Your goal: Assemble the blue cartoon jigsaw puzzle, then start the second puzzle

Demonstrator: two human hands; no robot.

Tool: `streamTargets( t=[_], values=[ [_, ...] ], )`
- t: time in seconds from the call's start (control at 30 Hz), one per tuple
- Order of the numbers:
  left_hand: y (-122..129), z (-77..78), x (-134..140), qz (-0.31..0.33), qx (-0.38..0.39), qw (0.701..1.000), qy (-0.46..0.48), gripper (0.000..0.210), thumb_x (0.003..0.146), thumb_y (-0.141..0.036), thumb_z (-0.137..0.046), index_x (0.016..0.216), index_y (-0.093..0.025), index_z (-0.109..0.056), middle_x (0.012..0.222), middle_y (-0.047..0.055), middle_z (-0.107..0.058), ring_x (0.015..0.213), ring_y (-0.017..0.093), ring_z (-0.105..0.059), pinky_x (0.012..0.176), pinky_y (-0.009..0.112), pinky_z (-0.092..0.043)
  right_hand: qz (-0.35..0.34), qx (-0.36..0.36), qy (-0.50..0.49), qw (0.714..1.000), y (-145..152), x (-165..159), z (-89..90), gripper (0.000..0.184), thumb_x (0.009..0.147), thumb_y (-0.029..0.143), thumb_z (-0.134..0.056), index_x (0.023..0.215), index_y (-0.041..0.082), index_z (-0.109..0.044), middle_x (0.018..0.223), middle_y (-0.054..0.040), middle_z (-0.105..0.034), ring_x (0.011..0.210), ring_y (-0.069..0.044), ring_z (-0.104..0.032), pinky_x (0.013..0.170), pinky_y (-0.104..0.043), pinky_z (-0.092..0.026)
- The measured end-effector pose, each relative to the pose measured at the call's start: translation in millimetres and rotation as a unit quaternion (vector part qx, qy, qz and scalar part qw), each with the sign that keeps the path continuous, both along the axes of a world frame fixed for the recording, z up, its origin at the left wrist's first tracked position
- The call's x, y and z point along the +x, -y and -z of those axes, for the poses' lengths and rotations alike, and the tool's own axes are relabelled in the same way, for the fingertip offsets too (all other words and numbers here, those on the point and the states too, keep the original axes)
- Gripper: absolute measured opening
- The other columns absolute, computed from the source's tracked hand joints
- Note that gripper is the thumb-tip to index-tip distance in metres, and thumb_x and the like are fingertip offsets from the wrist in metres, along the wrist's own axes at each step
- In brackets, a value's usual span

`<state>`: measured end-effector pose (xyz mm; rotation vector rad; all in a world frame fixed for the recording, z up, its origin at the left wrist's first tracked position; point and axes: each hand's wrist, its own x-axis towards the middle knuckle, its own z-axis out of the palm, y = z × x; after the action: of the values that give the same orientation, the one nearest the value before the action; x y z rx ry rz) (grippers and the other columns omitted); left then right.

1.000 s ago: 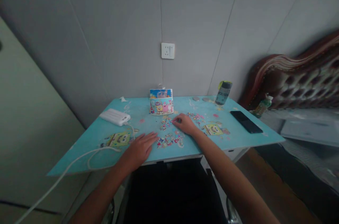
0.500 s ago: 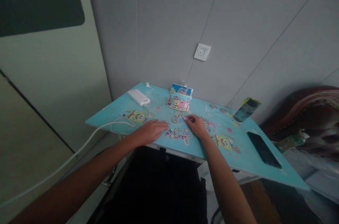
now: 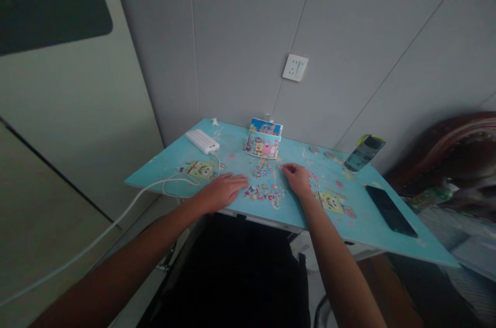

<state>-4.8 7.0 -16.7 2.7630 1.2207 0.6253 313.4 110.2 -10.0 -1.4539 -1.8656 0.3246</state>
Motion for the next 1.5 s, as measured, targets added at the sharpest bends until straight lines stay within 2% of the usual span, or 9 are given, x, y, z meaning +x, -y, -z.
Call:
streamTargets(
  t=[0.13, 0.27, 0.37, 0.5, 0.63, 1.0, 1.23, 1.4, 1.5],
  values=[
    [-1.1, 1.3, 0.5, 0.002, -0.005, 1.000, 0.001, 0.046, 0.098, -0.015, -0.043, 0.139, -0.028, -0.058, 0.150, 0.002, -0.054, 0.141, 0.018, -0.048, 0.120, 0.044, -0.030, 0.081, 0.018, 0.043, 0.996, 1.5, 12.0, 0.6, 0.027, 0.088, 0.036, -0.058, 0.095, 0.017, -0.077, 0.092, -0.0130, -0.077, 0.084, -0.026, -0.069, 0.081, -0.037, -0.049],
    [-0.7, 0.7, 0.8, 0.001, -0.006, 1.000, 0.003, 0.047, 0.097, -0.015, -0.044, 0.139, -0.028, -0.058, 0.150, 0.002, -0.054, 0.141, 0.019, -0.048, 0.120, 0.045, -0.030, 0.099, 0.039, 0.081, 0.991, 1.7, 11.6, -1.5, 0.027, 0.089, 0.032, -0.059, 0.101, 0.015, -0.077, 0.101, -0.0181, -0.073, 0.098, -0.030, -0.066, 0.091, -0.040, -0.045],
    [-0.1, 0.2, 0.7, 0.002, -0.002, 1.000, 0.002, 0.046, 0.097, -0.015, -0.045, 0.140, -0.028, -0.058, 0.150, 0.003, -0.054, 0.141, 0.019, -0.049, 0.120, 0.046, -0.031, 0.056, 0.051, 0.099, 0.992, -0.1, -2.8, -3.1, 0.029, 0.094, 0.030, -0.055, 0.109, 0.016, -0.076, 0.106, -0.0160, -0.071, 0.103, -0.027, -0.063, 0.096, -0.038, -0.043],
    [-0.9, 1.4, 0.7, 0.002, 0.007, 1.000, 0.000, 0.047, 0.096, -0.014, -0.045, 0.140, -0.028, -0.058, 0.150, 0.002, -0.054, 0.140, 0.019, -0.050, 0.119, 0.046, -0.032, -0.031, 0.045, 0.117, 0.992, -4.3, -30.7, -2.2, 0.029, 0.094, 0.036, -0.060, 0.112, 0.021, -0.076, 0.102, -0.0101, -0.073, 0.099, -0.023, -0.064, 0.095, -0.033, -0.044],
    [-0.9, 1.7, 1.1, 0.001, 0.011, 1.000, -0.004, 0.047, 0.096, -0.014, -0.045, 0.139, -0.028, -0.058, 0.149, 0.003, -0.056, 0.139, 0.019, -0.051, 0.119, 0.046, -0.034, -0.053, 0.034, 0.108, 0.992, -8.7, -46.2, 0.1, 0.029, 0.094, 0.040, -0.062, 0.108, 0.020, -0.078, 0.097, -0.0106, -0.073, 0.094, -0.024, -0.065, 0.092, -0.034, -0.045],
    [3.5, -2.7, 2.8, 0.003, 0.028, 1.000, 0.006, 0.044, 0.096, -0.014, -0.045, 0.135, -0.027, -0.061, 0.145, 0.004, -0.059, 0.137, 0.019, -0.053, 0.118, 0.044, -0.034, -0.066, 0.003, -0.033, 0.997, -7.4, -34.3, 0.0, 0.030, 0.089, 0.039, -0.055, 0.095, 0.020, -0.078, 0.093, -0.0068, -0.079, 0.082, -0.024, -0.070, 0.080, -0.037, -0.054],
    [4.2, -3.5, 2.9, 0.001, 0.031, 0.999, 0.015, 0.043, 0.098, -0.016, -0.045, 0.135, -0.029, -0.061, 0.145, 0.004, -0.059, 0.137, 0.018, -0.053, 0.119, 0.044, -0.035, -0.047, 0.007, -0.128, 0.991, -9.3, -26.2, -3.1, 0.047, 0.087, 0.048, -0.057, 0.115, 0.015, -0.075, 0.081, -0.0078, -0.078, 0.077, -0.025, -0.071, 0.081, -0.041, -0.056],
    [2.8, -2.7, 1.4, 0.011, 0.004, 1.000, 0.014, 0.043, 0.098, -0.016, -0.043, 0.136, -0.027, -0.060, 0.146, 0.004, -0.058, 0.140, 0.018, -0.050, 0.120, 0.045, -0.033, -0.066, -0.026, -0.194, 0.978, -5.0, -20.6, -6.4, 0.060, 0.087, 0.050, -0.060, 0.130, 0.010, -0.066, 0.091, -0.0110, -0.079, 0.081, -0.023, -0.070, 0.086, -0.040, -0.055],
    [3.1, -3.6, 1.1, 0.010, -0.006, 1.000, 0.015, 0.044, 0.098, -0.015, -0.042, 0.137, -0.026, -0.060, 0.148, 0.004, -0.057, 0.140, 0.019, -0.049, 0.121, 0.046, -0.031, -0.066, -0.046, -0.235, 0.969, -4.4, -17.6, -7.7, 0.066, 0.084, 0.053, -0.063, 0.133, 0.009, -0.064, 0.089, -0.0112, -0.079, 0.079, -0.022, -0.071, 0.083, -0.039, -0.056]
  ],
)
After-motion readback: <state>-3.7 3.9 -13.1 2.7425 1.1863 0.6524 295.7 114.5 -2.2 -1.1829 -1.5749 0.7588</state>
